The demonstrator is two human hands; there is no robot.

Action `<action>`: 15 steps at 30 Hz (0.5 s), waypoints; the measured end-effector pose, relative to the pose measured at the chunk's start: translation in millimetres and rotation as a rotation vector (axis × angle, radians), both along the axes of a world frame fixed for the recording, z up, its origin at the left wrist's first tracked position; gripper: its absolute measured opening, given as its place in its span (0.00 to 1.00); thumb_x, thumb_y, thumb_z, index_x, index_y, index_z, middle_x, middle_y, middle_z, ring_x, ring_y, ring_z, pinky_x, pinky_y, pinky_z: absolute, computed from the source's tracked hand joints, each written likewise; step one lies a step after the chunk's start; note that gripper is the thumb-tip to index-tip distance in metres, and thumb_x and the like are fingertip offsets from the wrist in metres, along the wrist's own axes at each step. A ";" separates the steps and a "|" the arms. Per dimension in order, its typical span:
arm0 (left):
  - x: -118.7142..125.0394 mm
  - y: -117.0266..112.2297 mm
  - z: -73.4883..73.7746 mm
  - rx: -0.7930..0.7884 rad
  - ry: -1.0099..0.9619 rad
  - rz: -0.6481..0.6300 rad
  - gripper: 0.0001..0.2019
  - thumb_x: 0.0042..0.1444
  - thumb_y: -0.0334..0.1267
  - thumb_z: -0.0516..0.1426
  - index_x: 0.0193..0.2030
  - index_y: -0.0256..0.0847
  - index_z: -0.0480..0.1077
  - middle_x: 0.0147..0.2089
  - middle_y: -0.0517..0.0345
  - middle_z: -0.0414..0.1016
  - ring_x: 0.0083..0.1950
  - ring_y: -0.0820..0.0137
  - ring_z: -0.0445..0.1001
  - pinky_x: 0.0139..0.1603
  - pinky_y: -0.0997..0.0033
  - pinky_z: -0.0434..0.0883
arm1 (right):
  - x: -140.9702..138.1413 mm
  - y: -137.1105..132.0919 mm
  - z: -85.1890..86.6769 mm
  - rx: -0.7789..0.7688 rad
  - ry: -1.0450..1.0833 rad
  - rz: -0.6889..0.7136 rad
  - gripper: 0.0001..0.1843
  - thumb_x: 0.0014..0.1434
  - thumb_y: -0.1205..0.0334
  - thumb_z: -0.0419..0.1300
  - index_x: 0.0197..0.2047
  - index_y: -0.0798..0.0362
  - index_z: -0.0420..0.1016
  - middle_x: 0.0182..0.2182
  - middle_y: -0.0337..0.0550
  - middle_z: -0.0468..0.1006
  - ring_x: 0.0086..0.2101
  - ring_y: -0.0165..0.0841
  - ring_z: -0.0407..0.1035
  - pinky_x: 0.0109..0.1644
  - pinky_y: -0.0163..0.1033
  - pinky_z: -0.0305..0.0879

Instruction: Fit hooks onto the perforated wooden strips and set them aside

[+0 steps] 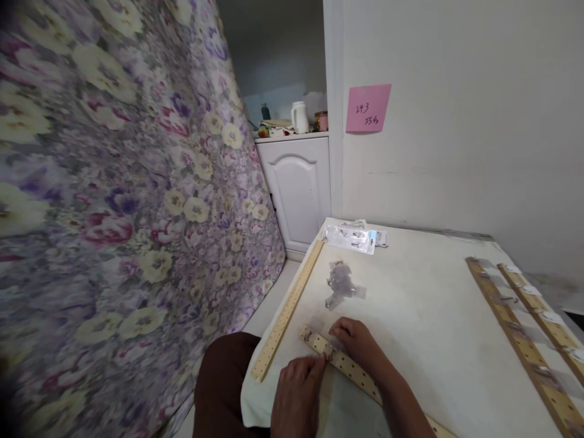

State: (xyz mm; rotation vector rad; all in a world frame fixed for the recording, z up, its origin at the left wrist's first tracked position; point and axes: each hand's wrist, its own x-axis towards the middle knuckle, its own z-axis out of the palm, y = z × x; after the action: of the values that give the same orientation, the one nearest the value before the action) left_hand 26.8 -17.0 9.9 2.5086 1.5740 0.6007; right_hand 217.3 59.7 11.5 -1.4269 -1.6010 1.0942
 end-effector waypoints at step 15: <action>0.0 -1.4 -0.7 0.046 -0.007 -0.003 0.26 0.56 0.22 0.54 0.59 0.50 0.65 0.46 0.56 0.72 0.47 0.65 0.68 0.47 0.64 0.66 | -0.4 -4.5 -4.7 -0.070 0.113 0.011 0.08 0.48 0.62 0.59 0.32 0.56 0.76 0.22 0.38 0.75 0.25 0.30 0.66 0.30 0.34 0.58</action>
State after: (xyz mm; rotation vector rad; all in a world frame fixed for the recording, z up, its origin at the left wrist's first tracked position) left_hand 26.8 -18.4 9.2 2.5376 1.5719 0.6520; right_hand 216.9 55.2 6.8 -1.3774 -1.5058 1.2257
